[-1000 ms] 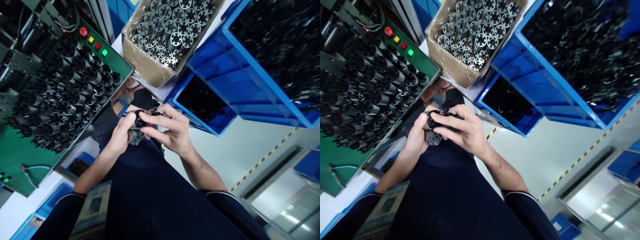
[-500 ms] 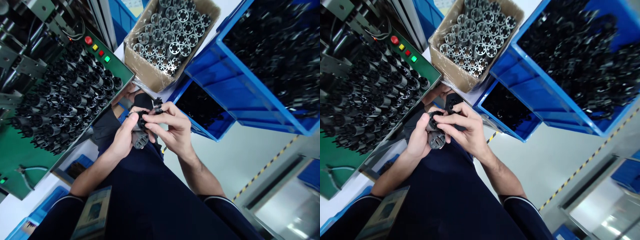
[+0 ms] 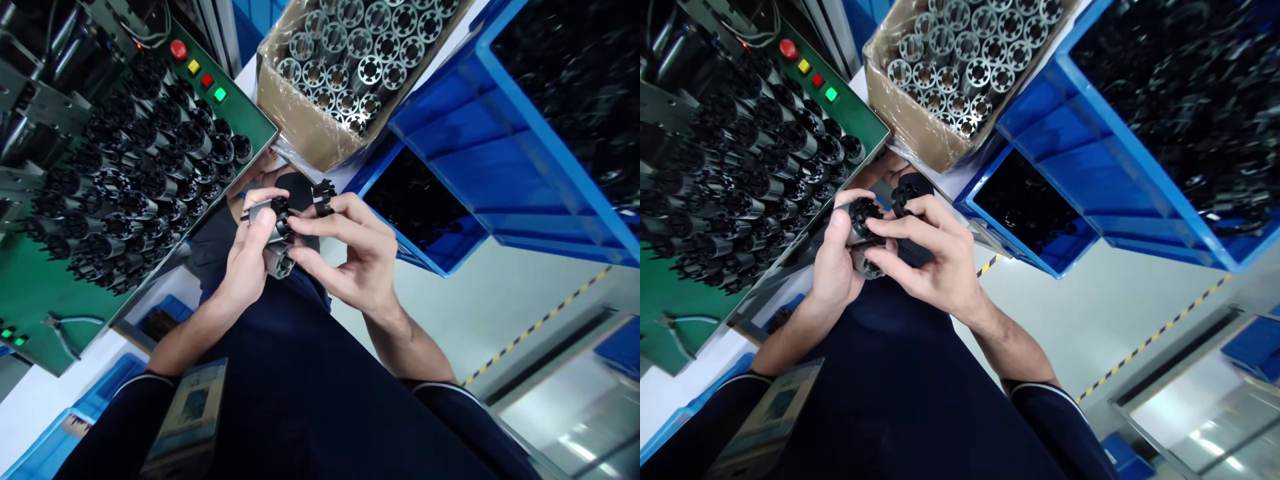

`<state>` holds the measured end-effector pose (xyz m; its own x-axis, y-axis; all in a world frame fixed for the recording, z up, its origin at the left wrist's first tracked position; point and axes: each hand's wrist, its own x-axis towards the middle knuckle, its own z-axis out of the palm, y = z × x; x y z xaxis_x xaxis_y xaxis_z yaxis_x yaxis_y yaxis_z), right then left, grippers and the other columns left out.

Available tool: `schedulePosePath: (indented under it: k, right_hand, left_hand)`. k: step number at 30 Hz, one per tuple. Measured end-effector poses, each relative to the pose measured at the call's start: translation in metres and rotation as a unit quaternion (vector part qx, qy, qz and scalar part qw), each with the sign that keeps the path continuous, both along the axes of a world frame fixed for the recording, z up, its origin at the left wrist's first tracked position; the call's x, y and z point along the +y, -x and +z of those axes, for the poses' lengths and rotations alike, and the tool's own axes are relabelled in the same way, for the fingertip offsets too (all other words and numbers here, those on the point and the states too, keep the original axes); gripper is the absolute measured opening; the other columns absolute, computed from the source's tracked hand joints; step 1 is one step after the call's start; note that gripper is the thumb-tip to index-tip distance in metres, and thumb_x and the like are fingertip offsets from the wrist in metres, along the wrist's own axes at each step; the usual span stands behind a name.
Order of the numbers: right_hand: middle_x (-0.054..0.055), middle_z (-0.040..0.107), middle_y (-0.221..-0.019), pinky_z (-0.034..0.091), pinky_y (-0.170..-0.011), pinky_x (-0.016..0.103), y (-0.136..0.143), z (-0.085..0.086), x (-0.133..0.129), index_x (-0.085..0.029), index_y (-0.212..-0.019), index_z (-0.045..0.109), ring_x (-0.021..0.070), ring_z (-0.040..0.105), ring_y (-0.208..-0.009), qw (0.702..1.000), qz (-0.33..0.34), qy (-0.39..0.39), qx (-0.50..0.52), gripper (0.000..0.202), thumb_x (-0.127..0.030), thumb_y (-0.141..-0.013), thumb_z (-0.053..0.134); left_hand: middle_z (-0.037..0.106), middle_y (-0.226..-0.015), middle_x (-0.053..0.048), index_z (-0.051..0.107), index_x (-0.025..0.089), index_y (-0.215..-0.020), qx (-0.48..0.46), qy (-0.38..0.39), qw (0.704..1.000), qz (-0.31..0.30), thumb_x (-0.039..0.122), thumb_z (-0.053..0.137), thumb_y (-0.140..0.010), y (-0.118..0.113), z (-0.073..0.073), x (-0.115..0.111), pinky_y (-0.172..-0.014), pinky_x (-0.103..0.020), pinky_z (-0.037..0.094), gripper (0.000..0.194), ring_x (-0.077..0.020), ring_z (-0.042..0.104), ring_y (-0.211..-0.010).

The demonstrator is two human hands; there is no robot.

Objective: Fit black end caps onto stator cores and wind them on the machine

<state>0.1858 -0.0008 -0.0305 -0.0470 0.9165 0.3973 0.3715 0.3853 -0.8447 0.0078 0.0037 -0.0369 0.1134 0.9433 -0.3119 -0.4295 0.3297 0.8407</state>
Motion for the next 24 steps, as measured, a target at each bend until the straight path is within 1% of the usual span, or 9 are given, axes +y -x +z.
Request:
schedulePosePath:
  k: [2,4,8,10,11,14,16,20,24]
  right_hand:
    - [0.003,0.085,-0.112,0.076,-0.090,0.045,0.004,0.002,-0.002,-0.038,-0.123,0.095,0.0236,0.083,-0.099,1.000,-0.024,-0.020,-0.002,0.014,-0.037,-0.108,0.095]
    - [0.003,0.085,-0.112,0.075,-0.090,0.045,0.006,0.003,-0.004,-0.036,-0.119,0.094,0.0243,0.084,-0.099,0.998,-0.038,-0.043,-0.015,0.010,-0.034,-0.110,0.094]
    - [0.005,0.087,-0.118,0.073,-0.093,0.045,0.002,0.004,-0.006,-0.033,-0.127,0.092,0.0254,0.086,-0.106,0.998,0.017,-0.040,-0.054,0.013,-0.037,-0.115,0.089]
    - [0.005,0.087,-0.120,0.072,-0.095,0.043,0.001,0.002,-0.007,-0.033,-0.132,0.091,0.0235,0.085,-0.106,0.995,0.042,-0.033,-0.080,0.016,-0.036,-0.116,0.087]
    - [0.004,0.087,-0.119,0.071,-0.095,0.041,0.001,0.001,-0.007,-0.033,-0.133,0.091,0.0224,0.084,-0.105,0.994,0.040,-0.034,-0.098,0.017,-0.034,-0.117,0.087]
    - [0.004,0.086,-0.115,0.066,-0.088,0.038,0.006,-0.001,-0.009,-0.032,-0.133,0.091,0.0208,0.079,-0.099,0.986,0.003,-0.043,-0.158,0.019,-0.024,-0.118,0.082]
    - [0.006,0.085,-0.114,0.064,-0.085,0.038,0.008,-0.001,-0.010,-0.030,-0.135,0.090,0.0212,0.076,-0.099,0.983,0.004,-0.037,-0.178,0.020,-0.021,-0.119,0.080]
    - [0.007,0.083,-0.119,0.065,-0.086,0.039,-0.002,0.006,-0.006,-0.029,-0.144,0.088,0.0217,0.075,-0.098,0.986,0.073,-0.025,-0.151,0.027,-0.032,-0.118,0.084]
    - [0.007,0.081,-0.118,0.069,-0.088,0.041,-0.019,0.018,0.003,-0.035,-0.154,0.087,0.0233,0.079,-0.102,0.985,0.135,0.019,-0.105,0.035,-0.032,-0.120,0.079]
  left_hand:
    - [0.081,-0.122,-0.004,0.081,0.030,-0.130,0.029,-0.020,0.999,0.021,0.075,0.087,-0.111,-0.002,0.003,-0.004,-0.111,-0.036,0.070,0.049,-0.0253,0.083,-0.127]
    - [0.082,-0.128,-0.003,0.084,0.029,-0.127,0.024,0.001,0.999,0.034,0.074,0.089,-0.109,-0.004,0.007,-0.007,-0.115,-0.033,0.069,0.049,-0.0240,0.082,-0.128]
    - [0.086,-0.121,-0.008,0.082,0.024,-0.124,-0.076,0.169,0.983,-0.013,0.082,0.090,-0.103,-0.007,0.017,-0.007,-0.090,-0.036,0.076,0.062,-0.0279,0.086,-0.109]
    - [0.087,-0.113,-0.012,0.081,0.020,-0.128,-0.121,0.254,0.959,-0.030,0.082,0.082,-0.108,-0.009,0.021,-0.004,-0.083,-0.038,0.077,0.065,-0.0317,0.088,-0.106]
    - [0.087,-0.111,-0.013,0.081,0.018,-0.129,-0.135,0.282,0.950,-0.022,0.078,0.075,-0.114,-0.010,0.023,-0.002,-0.086,-0.039,0.078,0.062,-0.0329,0.089,-0.110]
    - [0.089,-0.109,-0.013,0.082,0.016,-0.133,-0.144,0.336,0.930,0.045,0.063,0.051,-0.129,-0.015,0.027,0.002,-0.097,-0.038,0.079,0.057,-0.0312,0.091,-0.118]
    - [0.089,-0.106,-0.012,0.083,0.017,-0.135,-0.147,0.372,0.914,0.065,0.060,0.042,-0.131,-0.016,0.030,0.003,-0.096,-0.037,0.079,0.059,-0.0302,0.092,-0.115]
    - [0.090,-0.104,-0.011,0.084,0.018,-0.140,-0.164,0.390,0.905,0.043,0.065,0.053,-0.128,-0.012,0.037,0.003,-0.087,-0.037,0.079,0.058,-0.0323,0.093,-0.106]
    - [0.088,-0.101,-0.011,0.082,0.019,-0.147,-0.150,0.359,0.920,0.055,0.054,0.059,-0.127,-0.001,0.041,0.003,-0.070,-0.033,0.075,0.047,-0.0329,0.093,-0.100]
